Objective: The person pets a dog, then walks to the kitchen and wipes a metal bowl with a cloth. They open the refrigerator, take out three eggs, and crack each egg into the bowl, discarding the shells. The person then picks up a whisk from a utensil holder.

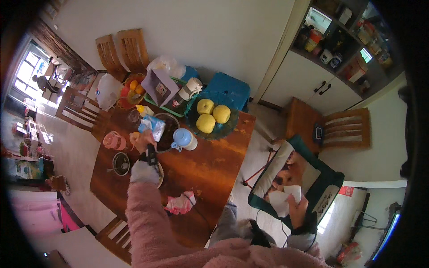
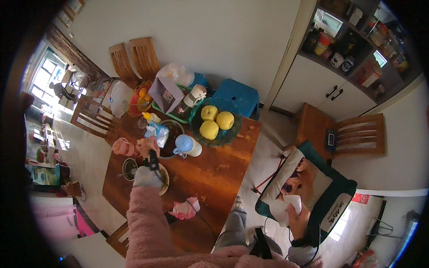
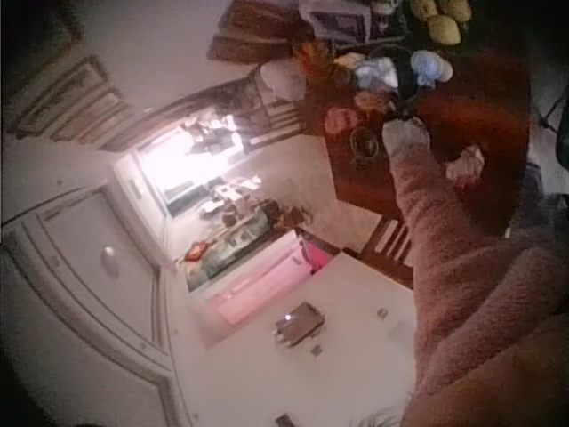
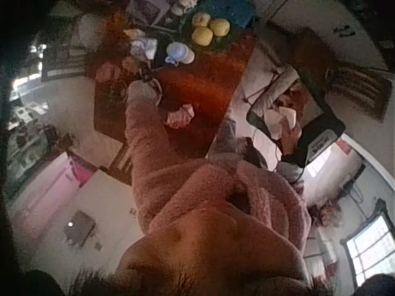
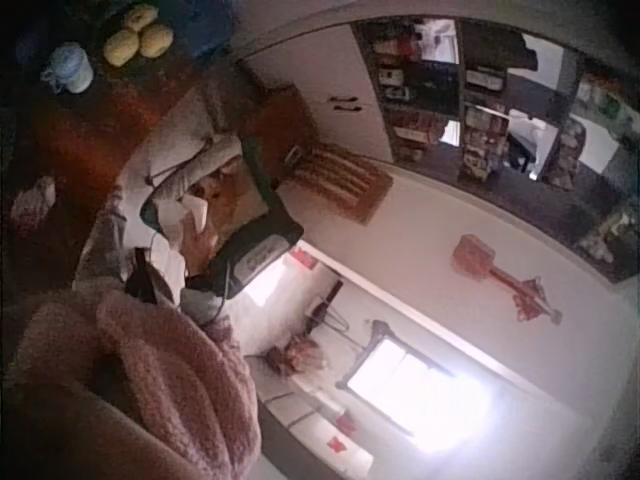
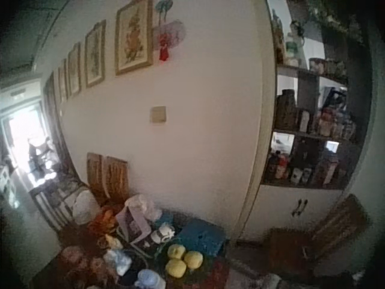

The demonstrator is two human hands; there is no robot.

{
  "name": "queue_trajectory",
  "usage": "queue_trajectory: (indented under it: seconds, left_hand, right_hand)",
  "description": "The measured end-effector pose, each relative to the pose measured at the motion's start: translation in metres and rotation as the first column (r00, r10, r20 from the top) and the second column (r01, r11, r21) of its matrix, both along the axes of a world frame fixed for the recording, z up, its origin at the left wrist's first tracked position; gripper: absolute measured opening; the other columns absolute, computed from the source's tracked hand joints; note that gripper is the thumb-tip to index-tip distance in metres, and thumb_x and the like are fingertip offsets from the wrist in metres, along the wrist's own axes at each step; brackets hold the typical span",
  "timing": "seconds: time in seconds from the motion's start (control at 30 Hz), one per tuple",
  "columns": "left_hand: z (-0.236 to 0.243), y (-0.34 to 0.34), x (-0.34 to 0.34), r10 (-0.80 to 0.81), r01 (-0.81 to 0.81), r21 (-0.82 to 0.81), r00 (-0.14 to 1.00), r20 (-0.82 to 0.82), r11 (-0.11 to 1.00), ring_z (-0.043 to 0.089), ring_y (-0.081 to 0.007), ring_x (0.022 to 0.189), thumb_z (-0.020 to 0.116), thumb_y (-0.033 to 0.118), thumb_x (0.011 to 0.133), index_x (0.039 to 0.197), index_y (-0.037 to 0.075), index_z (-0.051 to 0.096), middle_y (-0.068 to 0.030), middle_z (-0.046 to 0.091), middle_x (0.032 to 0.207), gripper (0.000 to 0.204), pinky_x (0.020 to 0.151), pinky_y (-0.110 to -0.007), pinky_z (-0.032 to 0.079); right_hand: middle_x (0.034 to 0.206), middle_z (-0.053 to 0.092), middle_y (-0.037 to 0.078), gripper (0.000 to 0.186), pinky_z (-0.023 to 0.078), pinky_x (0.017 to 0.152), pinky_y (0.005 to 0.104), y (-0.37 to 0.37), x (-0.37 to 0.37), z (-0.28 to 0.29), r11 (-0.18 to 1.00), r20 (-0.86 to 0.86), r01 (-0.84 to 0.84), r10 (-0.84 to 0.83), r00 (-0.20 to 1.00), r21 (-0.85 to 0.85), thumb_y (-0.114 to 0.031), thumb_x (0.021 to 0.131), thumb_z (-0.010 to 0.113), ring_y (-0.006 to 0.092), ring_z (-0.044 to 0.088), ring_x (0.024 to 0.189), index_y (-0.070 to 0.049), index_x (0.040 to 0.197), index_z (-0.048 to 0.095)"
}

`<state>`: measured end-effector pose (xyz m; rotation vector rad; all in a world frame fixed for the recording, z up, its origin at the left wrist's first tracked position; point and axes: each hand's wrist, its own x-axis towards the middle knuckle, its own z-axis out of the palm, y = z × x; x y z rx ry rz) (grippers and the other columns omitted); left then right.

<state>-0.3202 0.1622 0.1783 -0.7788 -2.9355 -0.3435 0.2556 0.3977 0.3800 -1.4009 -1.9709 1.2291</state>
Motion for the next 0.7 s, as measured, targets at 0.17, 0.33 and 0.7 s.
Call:
queue_trajectory:
  seconds: [0.17,0.33,0.7]
  left_hand:
    - [0.207,-0.001,0.088,-0.605,0.636,0.049,0.753,-0.259,0.770,0.058,-0.0304,0.092,0.061,0.011,0.074,0.091,0.011,0.063,-0.0065,0.060,0.108,0.017,0.081,-0.040,0.043]
    - [0.268,0.021,0.190,-0.922,0.922,-0.002,0.386,-0.036,0.386,0.058,-0.0284,0.096,0.059,0.010,0.074,0.093,0.009,0.062,-0.0060,0.058,0.112,0.019,0.080,-0.042,0.044]
    - [0.177,0.026,0.292,-0.551,0.797,0.062,0.357,0.754,0.601,0.059,-0.0310,0.098,0.061,0.010,0.075,0.113,0.013,0.060,-0.0088,0.052,0.125,0.037,0.078,-0.039,0.051]
  right_hand:
    - [0.077,0.065,0.008,0.017,0.048,0.064,0.0252,0.001,-0.053,0.011,0.961,-0.170,-0.271,0.278,0.946,0.060,-0.012,0.086,0.062,0.0143,0.062,0.069,0.001,0.096,0.063]
    - [0.097,0.064,0.012,0.043,0.051,0.073,0.0342,-0.011,-0.144,0.018,0.781,-0.373,-0.598,0.616,0.694,0.179,-0.008,0.080,0.062,0.0226,0.063,0.089,-0.009,0.122,0.054]
    - [0.099,0.062,0.011,0.026,0.047,0.080,0.0294,-0.002,-0.129,-0.002,0.745,-0.350,-0.651,0.655,0.670,0.146,-0.006,0.083,0.058,0.0183,0.060,0.092,0.000,0.108,0.057]
